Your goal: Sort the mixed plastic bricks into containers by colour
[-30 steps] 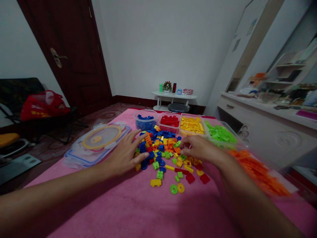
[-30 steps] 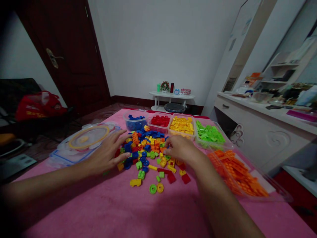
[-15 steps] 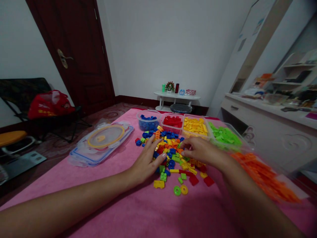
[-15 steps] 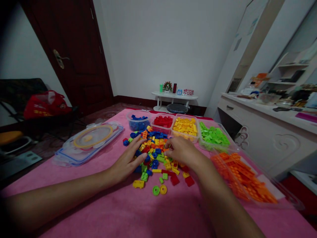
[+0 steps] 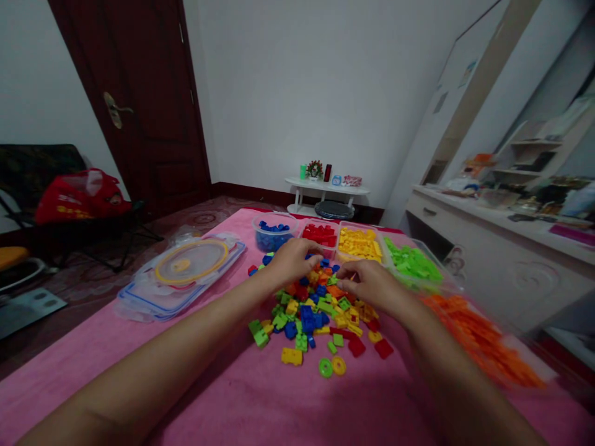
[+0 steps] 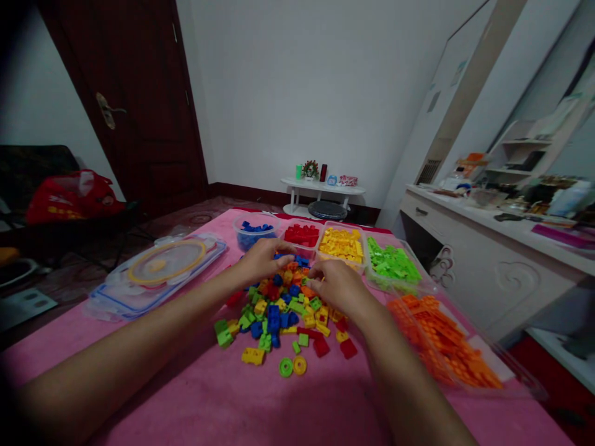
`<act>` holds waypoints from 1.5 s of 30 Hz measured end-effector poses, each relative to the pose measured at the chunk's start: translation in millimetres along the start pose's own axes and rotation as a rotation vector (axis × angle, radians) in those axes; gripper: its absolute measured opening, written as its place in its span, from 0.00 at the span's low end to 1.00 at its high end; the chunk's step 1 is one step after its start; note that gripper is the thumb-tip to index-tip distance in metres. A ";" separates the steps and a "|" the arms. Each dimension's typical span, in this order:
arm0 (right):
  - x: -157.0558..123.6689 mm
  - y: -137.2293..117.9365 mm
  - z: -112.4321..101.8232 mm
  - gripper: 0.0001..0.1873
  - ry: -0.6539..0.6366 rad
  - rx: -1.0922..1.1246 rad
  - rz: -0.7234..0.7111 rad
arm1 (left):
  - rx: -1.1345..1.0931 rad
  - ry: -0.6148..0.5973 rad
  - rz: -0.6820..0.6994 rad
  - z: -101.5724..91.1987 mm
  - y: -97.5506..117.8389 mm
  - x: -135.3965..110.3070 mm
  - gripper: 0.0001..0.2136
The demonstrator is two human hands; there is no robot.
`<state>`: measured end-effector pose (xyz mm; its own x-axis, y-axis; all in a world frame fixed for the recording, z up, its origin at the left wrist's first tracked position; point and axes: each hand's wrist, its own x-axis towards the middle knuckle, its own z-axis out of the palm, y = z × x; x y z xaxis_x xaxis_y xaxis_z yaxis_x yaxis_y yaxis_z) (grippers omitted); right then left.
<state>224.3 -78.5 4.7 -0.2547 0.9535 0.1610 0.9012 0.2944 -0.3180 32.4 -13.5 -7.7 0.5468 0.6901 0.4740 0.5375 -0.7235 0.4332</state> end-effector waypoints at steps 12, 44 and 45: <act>9.8 -1.7 57.5 0.13 0.159 0.019 0.013 | 0.123 0.043 0.003 25.9 -39.9 -26.3 0.10; -25.2 14.4 -70.9 0.19 0.439 0.440 0.201 | -0.617 0.150 -0.246 45.0 -22.0 -27.9 0.13; -30.9 21.4 -79.9 0.20 0.437 0.388 0.231 | -0.611 0.140 -0.239 45.8 -22.2 -28.0 0.12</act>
<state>279.4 -106.8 67.7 0.1722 0.9051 0.3889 0.7021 0.1641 -0.6929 34.6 -16.0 -65.7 0.3472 0.8537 0.3882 0.1506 -0.4593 0.8754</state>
